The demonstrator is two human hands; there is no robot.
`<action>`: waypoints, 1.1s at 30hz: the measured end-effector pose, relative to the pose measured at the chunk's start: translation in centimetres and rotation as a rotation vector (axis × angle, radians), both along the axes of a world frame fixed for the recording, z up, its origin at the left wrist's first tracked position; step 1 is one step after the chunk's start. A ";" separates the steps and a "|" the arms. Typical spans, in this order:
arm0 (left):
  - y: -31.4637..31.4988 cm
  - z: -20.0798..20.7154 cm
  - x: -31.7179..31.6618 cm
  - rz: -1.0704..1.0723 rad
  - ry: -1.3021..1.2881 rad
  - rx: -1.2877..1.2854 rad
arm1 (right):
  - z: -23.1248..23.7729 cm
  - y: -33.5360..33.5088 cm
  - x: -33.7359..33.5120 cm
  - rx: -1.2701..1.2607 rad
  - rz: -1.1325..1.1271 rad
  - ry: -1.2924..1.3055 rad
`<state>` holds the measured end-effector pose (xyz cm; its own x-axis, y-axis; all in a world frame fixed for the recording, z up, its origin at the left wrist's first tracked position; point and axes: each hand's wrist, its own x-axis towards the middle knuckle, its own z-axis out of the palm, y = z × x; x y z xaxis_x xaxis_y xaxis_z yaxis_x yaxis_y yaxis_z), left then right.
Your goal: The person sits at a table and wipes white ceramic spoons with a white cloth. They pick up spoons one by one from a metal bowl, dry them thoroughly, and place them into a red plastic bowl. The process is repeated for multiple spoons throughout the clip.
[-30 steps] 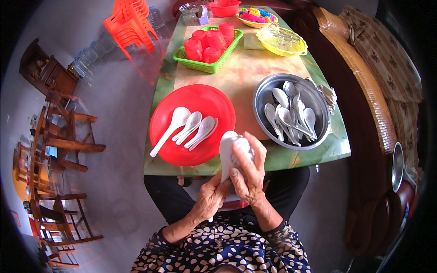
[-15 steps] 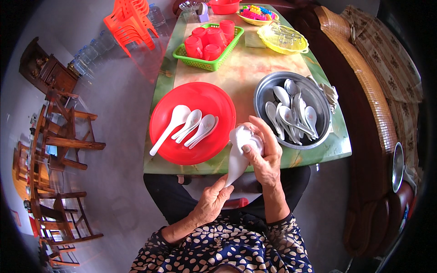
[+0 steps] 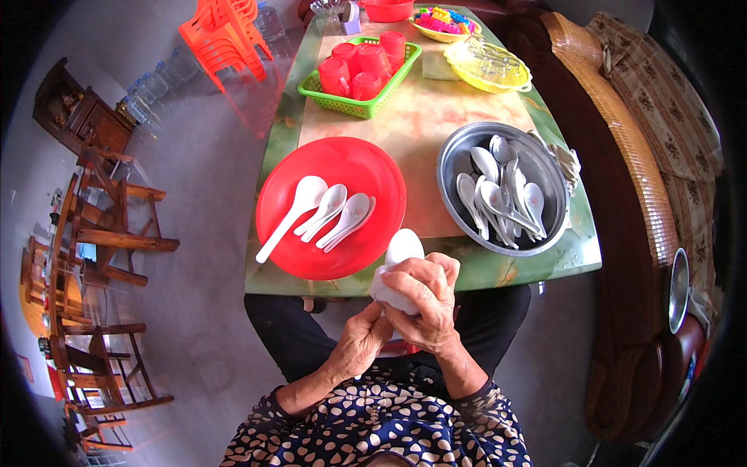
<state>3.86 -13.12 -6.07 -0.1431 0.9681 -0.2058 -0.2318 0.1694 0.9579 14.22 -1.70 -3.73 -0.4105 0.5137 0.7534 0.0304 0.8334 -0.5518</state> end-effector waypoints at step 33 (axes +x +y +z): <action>0.8 1.3 0.3 -0.022 -0.002 -0.043 | -1.5 -0.1 0.1 -0.116 -0.095 0.084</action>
